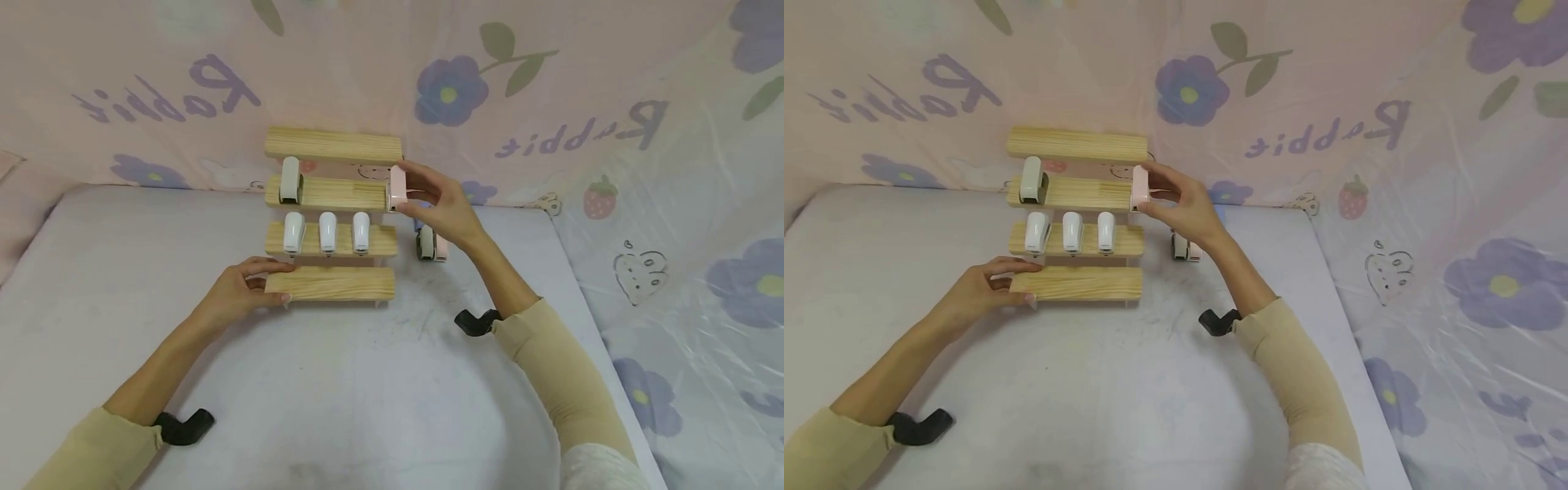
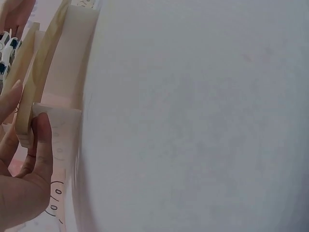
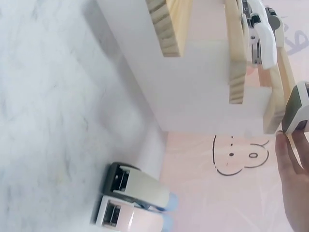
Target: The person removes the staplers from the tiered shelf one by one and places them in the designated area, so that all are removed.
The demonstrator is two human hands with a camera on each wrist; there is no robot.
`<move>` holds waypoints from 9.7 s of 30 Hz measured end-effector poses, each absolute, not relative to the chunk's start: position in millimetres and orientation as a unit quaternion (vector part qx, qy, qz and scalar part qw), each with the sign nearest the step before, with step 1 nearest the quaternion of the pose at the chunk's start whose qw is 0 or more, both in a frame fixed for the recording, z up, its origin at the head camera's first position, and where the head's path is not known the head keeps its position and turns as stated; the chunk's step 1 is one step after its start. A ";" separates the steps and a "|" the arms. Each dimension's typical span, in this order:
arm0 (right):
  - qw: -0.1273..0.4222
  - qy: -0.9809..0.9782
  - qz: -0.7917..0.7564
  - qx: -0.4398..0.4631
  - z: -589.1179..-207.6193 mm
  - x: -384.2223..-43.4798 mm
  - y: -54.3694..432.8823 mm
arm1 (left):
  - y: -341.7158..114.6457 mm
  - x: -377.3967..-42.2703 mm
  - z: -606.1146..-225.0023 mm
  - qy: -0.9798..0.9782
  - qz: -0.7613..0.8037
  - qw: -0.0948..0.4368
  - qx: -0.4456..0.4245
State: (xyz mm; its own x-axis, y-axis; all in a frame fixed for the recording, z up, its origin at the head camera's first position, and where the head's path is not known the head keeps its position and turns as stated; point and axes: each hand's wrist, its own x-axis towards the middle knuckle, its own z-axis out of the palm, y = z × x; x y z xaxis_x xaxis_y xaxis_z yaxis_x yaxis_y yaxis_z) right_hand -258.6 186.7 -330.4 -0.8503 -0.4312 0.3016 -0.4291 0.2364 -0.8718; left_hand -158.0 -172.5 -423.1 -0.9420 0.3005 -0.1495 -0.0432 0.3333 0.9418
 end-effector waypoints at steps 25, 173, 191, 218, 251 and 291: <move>-0.002 0.809 -0.538 -0.237 -347.0 -239.6 242.8 | -171.6 -160.6 -426.3 0.817 0.552 0.131 0.102; -0.042 0.791 -0.526 -0.311 -322.8 -228.1 196.7 | -176.5 -162.3 -425.6 0.836 0.521 0.146 0.091; -0.044 0.788 -0.510 -0.342 -306.7 -229.7 157.8 | -173.4 -162.2 -421.4 0.832 0.527 0.151 0.083; -0.014 0.793 -0.490 -0.361 -320.2 -261.7 107.3 | -171.9 -163.5 -421.1 0.831 0.529 0.147 0.084; 0.059 0.826 -0.452 -0.332 -320.7 -278.4 57.4 | -173.0 -164.6 -425.3 0.821 0.544 0.150 0.090; 0.051 0.810 -0.507 -0.289 -319.4 -268.0 59.4 | -172.6 -164.5 -423.9 0.822 0.543 0.151 0.083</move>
